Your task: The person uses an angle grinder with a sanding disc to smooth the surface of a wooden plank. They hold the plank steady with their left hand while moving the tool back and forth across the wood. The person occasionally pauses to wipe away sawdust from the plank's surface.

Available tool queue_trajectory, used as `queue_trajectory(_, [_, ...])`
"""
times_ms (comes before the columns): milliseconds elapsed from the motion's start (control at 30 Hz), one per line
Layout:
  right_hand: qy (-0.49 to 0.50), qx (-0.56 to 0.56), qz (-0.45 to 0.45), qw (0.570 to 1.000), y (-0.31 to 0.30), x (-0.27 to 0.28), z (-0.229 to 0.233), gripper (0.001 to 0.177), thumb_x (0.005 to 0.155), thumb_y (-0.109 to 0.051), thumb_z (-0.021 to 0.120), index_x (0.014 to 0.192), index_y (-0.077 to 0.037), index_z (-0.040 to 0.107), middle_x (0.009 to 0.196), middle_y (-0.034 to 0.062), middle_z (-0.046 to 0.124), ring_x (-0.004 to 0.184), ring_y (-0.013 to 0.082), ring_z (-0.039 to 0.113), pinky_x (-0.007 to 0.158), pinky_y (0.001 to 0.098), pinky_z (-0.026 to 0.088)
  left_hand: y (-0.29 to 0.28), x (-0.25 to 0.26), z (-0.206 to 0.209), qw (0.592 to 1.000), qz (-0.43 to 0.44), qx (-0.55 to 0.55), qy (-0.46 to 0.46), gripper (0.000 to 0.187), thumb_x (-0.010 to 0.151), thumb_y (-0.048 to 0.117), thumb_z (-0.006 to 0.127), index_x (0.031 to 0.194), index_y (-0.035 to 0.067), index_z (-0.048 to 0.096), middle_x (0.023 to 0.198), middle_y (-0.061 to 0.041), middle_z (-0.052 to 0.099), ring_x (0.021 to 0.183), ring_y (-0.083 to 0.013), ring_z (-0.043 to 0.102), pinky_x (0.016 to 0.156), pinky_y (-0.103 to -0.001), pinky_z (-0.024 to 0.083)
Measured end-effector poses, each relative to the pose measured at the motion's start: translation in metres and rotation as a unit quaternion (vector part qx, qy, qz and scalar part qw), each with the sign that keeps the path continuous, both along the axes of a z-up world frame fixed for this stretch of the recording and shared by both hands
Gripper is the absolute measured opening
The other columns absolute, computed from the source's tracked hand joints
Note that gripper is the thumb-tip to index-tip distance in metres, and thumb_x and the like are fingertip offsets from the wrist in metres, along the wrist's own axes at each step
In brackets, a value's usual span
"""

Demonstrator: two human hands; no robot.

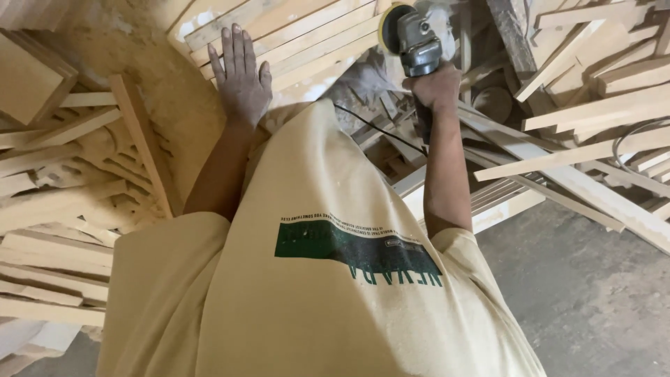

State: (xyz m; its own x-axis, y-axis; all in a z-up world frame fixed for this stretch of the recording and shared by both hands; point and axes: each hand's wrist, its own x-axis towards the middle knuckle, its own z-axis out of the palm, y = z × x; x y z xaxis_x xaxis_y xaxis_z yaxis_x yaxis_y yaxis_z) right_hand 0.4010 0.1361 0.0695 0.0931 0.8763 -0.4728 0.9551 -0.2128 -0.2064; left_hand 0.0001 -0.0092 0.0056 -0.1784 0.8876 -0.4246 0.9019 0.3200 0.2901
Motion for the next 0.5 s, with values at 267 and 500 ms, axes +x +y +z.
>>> queue_trajectory(267, [0.075, -0.098, 0.052, 0.991, -0.067, -0.084, 0.038, 0.081, 0.068, -0.028, 0.094, 0.145, -0.015, 0.073, 0.115, 0.0122, 0.087, 0.107, 0.0301, 0.082, 0.103, 0.0346, 0.064, -0.003, -0.001, 0.004, 0.999, -0.012, 0.036, 0.014, 0.069, 0.133, 0.039, 0.037, 0.185, -0.004, 0.019, 0.190, -0.018, 0.010, 0.175, -0.0400, 0.009, 0.140, -0.068, 0.004])
queue_trajectory(500, [0.109, -0.054, -0.027, 0.992, -0.030, -0.003, -0.001, 0.056, 0.075, -0.012, 0.094, 0.128, -0.016, 0.077, 0.123, 0.0065, 0.088, 0.106, 0.0188, 0.086, 0.097, 0.0343, 0.070, 0.004, -0.002, 0.003, 1.000, -0.005, 0.014, 0.003, 0.075, 0.129, 0.044, 0.026, 0.186, -0.002, 0.013, 0.192, -0.016, 0.004, 0.177, -0.0364, 0.001, 0.142, -0.064, -0.003])
